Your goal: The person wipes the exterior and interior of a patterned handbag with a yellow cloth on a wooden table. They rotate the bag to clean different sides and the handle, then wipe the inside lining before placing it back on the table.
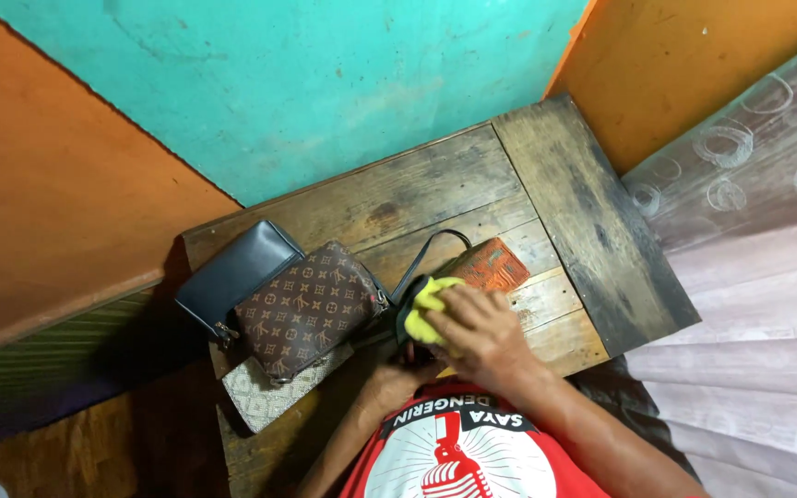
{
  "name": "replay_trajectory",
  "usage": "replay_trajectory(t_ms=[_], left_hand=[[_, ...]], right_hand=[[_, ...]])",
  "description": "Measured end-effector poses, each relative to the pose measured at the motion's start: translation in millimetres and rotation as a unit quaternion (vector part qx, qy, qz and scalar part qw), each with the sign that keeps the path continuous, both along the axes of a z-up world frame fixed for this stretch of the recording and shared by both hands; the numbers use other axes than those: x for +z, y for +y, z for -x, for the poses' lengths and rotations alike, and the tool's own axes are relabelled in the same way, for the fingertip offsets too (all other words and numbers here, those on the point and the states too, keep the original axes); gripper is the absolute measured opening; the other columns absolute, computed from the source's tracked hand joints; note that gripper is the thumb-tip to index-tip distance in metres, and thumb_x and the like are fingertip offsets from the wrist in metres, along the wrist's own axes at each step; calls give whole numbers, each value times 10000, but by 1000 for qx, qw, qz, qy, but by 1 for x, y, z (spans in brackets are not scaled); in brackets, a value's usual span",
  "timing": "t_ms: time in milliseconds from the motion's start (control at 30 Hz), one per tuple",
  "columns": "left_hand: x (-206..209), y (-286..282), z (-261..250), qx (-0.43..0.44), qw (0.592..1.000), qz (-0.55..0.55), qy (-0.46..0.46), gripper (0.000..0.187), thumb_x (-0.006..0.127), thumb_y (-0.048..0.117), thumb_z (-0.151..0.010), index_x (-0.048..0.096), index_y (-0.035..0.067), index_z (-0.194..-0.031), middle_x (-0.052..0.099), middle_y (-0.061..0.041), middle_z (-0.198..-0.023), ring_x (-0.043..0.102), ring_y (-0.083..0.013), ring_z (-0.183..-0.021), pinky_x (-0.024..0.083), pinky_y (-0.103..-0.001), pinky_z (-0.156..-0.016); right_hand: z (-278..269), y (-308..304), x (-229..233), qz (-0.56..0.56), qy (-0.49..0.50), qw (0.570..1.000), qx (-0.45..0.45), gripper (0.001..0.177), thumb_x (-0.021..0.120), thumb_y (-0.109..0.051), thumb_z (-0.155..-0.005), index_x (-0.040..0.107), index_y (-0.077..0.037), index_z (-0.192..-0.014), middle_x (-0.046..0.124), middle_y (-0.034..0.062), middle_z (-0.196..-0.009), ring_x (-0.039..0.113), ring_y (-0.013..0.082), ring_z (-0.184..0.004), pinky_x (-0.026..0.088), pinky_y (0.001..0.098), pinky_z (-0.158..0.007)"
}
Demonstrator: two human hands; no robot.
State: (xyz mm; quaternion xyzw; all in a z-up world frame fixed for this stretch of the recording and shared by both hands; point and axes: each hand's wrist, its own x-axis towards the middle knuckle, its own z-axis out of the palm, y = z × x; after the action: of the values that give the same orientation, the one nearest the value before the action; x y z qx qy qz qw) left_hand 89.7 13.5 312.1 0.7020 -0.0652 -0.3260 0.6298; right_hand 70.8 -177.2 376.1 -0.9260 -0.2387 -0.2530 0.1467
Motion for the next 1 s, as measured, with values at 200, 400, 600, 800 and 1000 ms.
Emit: replay_trajectory(t_ms=[200,400,600,800,1000], left_hand=[[17,-2,-10,16,998,59,-9,513,766,207,-775,669,63,-1258,734,-69,-1236,676,-174,-1131,514,-319,-1031],[15,7,-16,-47,995,-87,15,531,796,364,-722,723,112,-1183,778,-16,-1122,699,-159,-1023,534,-294,-928],[21,19,-18,-60,998,-15,16,487,808,291,-742,774,73,-1176,789,-69,-1210,744,-228,-1100,565,-344,-1032],[-20,36,-5,19,997,40,-68,468,845,102,-744,730,41,-1194,764,-95,-1232,711,-226,-1125,520,-321,-1078],[1,17,13,153,982,81,-74,553,784,238,-772,640,22,-1260,753,-145,-1206,711,-266,-1126,547,-351,-1027]], right_hand=[[-34,-67,-37,-137,-22,977,-164,425,753,-154,-857,705,-63,-1269,685,233,-1246,680,390,-1038,504,484,-780],[-38,-95,-49,-538,295,771,-168,267,629,-312,-990,688,-52,-999,620,6,-790,569,104,-686,454,259,-584],[-37,-104,-122,-621,508,566,-187,520,534,-347,-1033,589,43,-1371,689,158,-814,620,187,-485,520,273,-381],[-9,-126,-228,-290,469,792,-264,743,613,-620,-854,584,-172,-1446,629,186,-1394,632,310,-1254,512,411,-1030],[14,-102,-155,-270,475,758,-355,690,576,-606,-895,609,-180,-1436,766,209,-1063,758,294,-917,566,370,-791]])
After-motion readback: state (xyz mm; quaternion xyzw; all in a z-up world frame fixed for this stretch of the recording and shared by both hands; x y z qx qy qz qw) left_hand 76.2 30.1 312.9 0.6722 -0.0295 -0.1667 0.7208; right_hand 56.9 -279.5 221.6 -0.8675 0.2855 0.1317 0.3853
